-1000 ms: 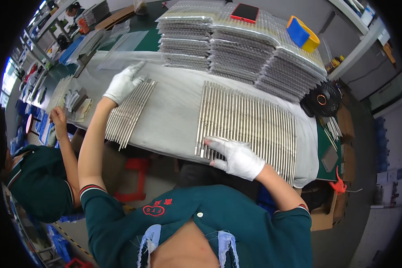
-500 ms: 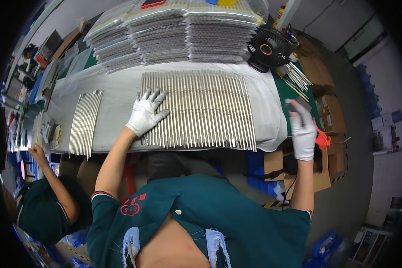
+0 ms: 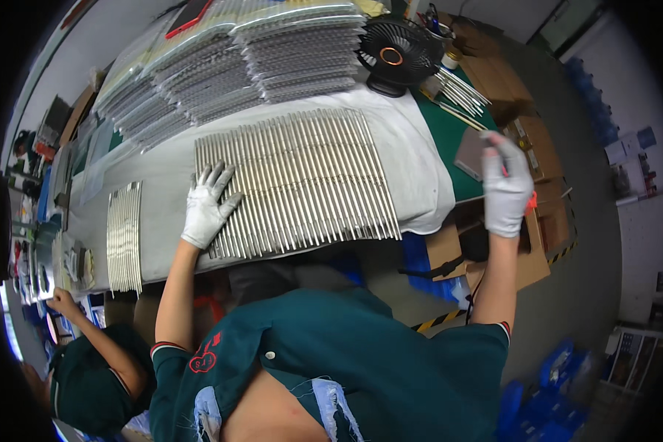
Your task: The person arranges metal rods on a table, places them into plastic bags, and uses a sanding block to smooth the ends of the rods. The person then places the rods back into the bags and stacks them.
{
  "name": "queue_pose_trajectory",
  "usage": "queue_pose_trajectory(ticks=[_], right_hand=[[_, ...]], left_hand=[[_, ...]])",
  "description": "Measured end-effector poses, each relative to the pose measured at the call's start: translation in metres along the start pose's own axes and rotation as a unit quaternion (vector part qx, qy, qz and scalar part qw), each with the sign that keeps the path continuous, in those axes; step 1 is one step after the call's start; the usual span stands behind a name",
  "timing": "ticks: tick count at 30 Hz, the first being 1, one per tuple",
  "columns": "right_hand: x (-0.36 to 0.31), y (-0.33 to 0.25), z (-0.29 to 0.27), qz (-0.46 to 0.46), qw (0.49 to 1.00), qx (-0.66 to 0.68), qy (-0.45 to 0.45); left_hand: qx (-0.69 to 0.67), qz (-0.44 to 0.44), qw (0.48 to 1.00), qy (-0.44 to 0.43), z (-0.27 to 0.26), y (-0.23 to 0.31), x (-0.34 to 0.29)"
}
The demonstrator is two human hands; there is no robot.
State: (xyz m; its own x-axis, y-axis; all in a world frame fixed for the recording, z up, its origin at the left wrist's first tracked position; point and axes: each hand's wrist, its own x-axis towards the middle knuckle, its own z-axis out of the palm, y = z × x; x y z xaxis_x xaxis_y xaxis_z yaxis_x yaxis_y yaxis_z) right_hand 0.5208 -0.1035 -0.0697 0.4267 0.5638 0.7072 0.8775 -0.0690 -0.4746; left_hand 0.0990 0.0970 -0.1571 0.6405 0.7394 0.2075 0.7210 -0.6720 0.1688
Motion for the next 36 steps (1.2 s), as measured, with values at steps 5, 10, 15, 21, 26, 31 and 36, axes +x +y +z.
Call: queue_pose_trajectory(ticks=[5,10,15,21,26,31,36], right_hand=[[-0.008,0.15,-0.168,0.196,0.915,-0.048,0.351],[-0.195,0.282,-0.262,0.493,0.737,-0.408,0.217],[-0.354,0.325,-0.271,0.768,0.596,-0.184,-0.145],[-0.362,0.28,-0.194,0.82,0.56,-0.048,-0.105],[-0.407,0.363,-0.18,0.803,0.538,-0.212,-0.146],[-0.423,0.388,-0.171,0.818,0.45,-0.207,-0.292],[-0.439,0.401,-0.19,0.776,0.57,-0.199,-0.18]], left_hand=[[-0.044,0.004,0.999,0.022,0.006,-0.004,0.0],[-0.062,0.009,0.998,0.01,0.002,0.002,0.003],[-0.091,-0.013,0.996,-0.006,0.01,-0.004,-0.002],[-0.09,0.004,0.996,-0.009,0.011,-0.002,0.004],[-0.082,0.048,0.995,-0.014,0.023,-0.026,0.002],[-0.087,0.032,0.996,-0.011,0.018,-0.019,0.0],[-0.108,0.043,0.993,-0.011,0.023,-0.024,-0.003]])
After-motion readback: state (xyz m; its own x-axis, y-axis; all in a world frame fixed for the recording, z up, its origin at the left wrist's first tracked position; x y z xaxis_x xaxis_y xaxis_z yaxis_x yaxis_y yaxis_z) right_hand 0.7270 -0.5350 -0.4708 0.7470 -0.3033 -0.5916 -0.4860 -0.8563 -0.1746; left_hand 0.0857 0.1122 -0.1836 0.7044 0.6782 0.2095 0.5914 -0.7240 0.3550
